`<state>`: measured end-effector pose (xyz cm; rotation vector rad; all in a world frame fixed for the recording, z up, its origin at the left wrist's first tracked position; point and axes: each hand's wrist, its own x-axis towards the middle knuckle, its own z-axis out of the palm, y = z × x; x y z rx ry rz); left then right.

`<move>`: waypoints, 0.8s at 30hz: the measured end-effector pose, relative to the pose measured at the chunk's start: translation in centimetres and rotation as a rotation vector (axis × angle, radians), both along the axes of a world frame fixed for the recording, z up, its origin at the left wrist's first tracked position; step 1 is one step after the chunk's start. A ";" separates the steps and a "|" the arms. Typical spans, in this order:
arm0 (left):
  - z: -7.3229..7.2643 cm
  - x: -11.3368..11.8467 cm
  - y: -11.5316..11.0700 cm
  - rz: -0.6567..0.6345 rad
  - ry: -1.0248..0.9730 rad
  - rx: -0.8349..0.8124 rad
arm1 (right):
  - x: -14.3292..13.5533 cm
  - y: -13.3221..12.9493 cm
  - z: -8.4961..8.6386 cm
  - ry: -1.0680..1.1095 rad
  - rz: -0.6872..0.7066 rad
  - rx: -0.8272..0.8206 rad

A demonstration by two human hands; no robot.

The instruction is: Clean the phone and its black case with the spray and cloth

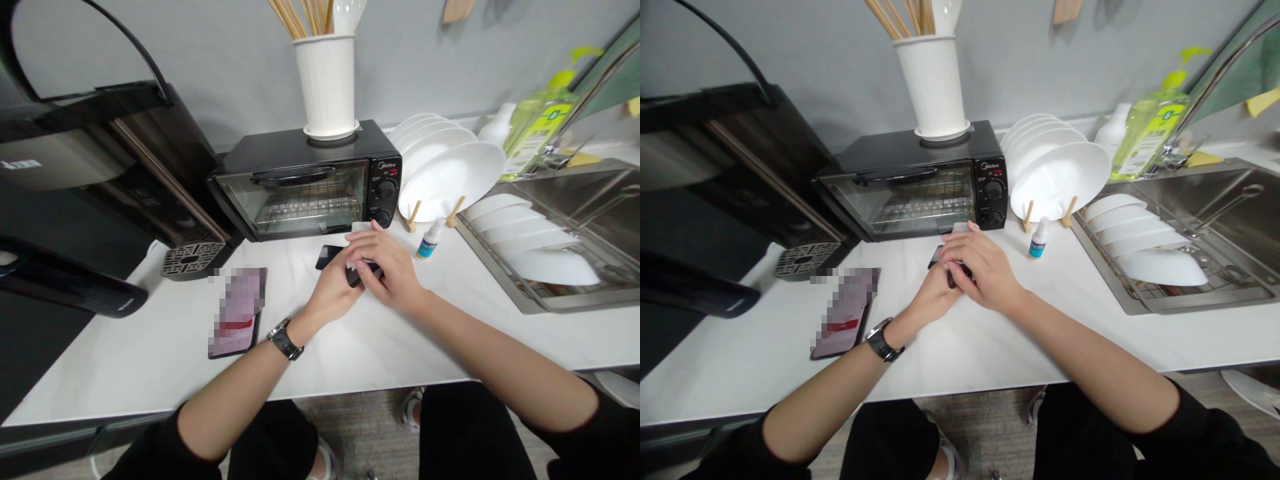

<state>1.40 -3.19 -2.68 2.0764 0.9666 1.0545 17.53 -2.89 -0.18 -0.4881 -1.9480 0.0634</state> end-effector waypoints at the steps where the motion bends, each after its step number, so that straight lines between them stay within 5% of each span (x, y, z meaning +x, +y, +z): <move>1: -0.1 0.0 0.0 -0.006 0.006 0.024 | 0.0 -0.2 0.0 -0.031 0.014 0.062; 4: -0.1 0.0 -0.1 -0.006 0.011 0.012 | 0.2 -0.2 -0.1 -0.052 0.017 0.082; 10: 0.2 -0.1 -0.2 0.000 0.003 -0.090 | 0.5 0.8 0.1 0.093 -0.016 -0.209; 17: 1.1 -0.6 -0.8 -0.136 -0.055 -0.111 | 0.5 0.2 -0.4 0.053 -0.065 0.156; 20: 1.4 -0.6 -1.6 -0.313 -0.090 -0.279 | 0.7 0.3 -0.8 0.200 -0.120 0.149; 24: 0.1 0.4 -2.0 -0.426 -0.372 -0.765 | 1.2 0.9 -0.7 0.209 -0.168 0.008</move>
